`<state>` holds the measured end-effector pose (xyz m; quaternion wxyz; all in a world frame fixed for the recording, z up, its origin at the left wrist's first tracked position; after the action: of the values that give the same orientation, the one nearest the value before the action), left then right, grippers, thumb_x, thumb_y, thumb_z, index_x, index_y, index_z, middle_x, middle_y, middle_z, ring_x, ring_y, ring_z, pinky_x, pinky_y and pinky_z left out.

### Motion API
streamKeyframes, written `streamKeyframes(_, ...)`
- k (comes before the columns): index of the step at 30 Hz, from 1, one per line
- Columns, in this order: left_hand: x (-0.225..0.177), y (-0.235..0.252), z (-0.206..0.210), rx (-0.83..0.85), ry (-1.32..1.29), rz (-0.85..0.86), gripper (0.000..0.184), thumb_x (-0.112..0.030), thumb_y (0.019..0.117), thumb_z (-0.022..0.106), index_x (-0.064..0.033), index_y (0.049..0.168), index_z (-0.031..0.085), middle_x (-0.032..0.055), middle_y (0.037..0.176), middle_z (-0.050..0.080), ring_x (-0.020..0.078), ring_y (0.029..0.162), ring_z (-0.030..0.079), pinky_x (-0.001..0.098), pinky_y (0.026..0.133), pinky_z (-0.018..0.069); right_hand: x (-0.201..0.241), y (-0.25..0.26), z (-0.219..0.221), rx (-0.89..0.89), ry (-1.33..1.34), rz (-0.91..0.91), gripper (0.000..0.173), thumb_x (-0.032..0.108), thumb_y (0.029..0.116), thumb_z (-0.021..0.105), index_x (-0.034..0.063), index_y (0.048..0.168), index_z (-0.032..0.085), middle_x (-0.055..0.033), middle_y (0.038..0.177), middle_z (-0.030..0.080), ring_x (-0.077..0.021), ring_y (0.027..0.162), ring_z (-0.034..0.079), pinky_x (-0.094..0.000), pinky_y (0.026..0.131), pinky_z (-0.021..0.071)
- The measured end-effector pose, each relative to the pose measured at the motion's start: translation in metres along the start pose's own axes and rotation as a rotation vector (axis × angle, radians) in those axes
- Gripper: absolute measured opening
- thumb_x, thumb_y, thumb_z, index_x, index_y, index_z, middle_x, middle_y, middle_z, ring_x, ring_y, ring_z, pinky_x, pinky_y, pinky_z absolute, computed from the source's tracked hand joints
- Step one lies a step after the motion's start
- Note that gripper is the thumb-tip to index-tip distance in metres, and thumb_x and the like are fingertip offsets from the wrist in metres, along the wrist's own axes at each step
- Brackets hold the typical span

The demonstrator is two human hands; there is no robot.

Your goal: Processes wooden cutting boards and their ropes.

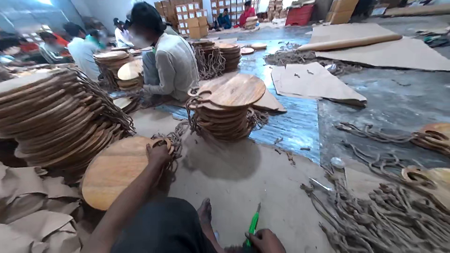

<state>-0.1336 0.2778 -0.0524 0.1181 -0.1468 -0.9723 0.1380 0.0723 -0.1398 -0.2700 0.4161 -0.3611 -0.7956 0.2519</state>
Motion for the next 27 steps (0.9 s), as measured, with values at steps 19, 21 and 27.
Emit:
streamKeyframes(19,-0.122,-0.078,0.014,-0.033,-0.066,0.444,0.052,-0.041,0.0850,0.079,-0.0026,0.119,0.070,0.0143,0.111,0.074,0.0340,0.117,0.064,0.0644,0.124,0.0088,0.014,-0.037,-0.043,-0.481,0.125,-0.004,0.040,0.045,0.0991,0.065,0.0078,0.095,0.077,-0.0123,0.086,0.076,-0.0324,0.083,0.073,-0.0588,0.076,0.0538)
streamKeyframes(21,-0.139,-0.095,-0.001,-0.038,-0.041,0.530,0.051,-0.044,0.0847,0.078,-0.0042,0.116,0.071,0.0119,0.108,0.074,0.0314,0.115,0.065,0.0628,0.124,0.0091,0.024,-0.038,-0.043,-0.567,0.408,-0.210,0.029,0.033,0.0976,0.067,0.0066,0.092,0.075,-0.0042,0.076,0.073,-0.0190,0.069,0.071,-0.0435,0.067,0.0584)
streamKeyframes(27,-0.128,-0.125,-0.071,0.010,-0.675,0.767,0.026,-0.014,0.0821,0.085,-0.0031,0.101,0.072,0.0076,0.085,0.072,0.0189,0.079,0.070,0.0433,0.086,0.0567,0.123,-0.036,-0.017,-0.192,1.314,-0.322,0.046,0.028,0.1118,0.040,-0.0055,0.142,0.047,-0.0183,0.124,0.068,-0.0238,0.104,0.072,-0.0389,0.084,0.0611)
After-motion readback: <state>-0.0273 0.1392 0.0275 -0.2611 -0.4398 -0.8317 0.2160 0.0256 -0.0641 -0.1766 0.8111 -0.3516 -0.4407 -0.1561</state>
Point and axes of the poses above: each hand's wrist, its own y-axis towards the middle knuckle, its own z-axis out of the palm, x = y × z, the point moved 7 cm from there along y, towards the middle knuckle
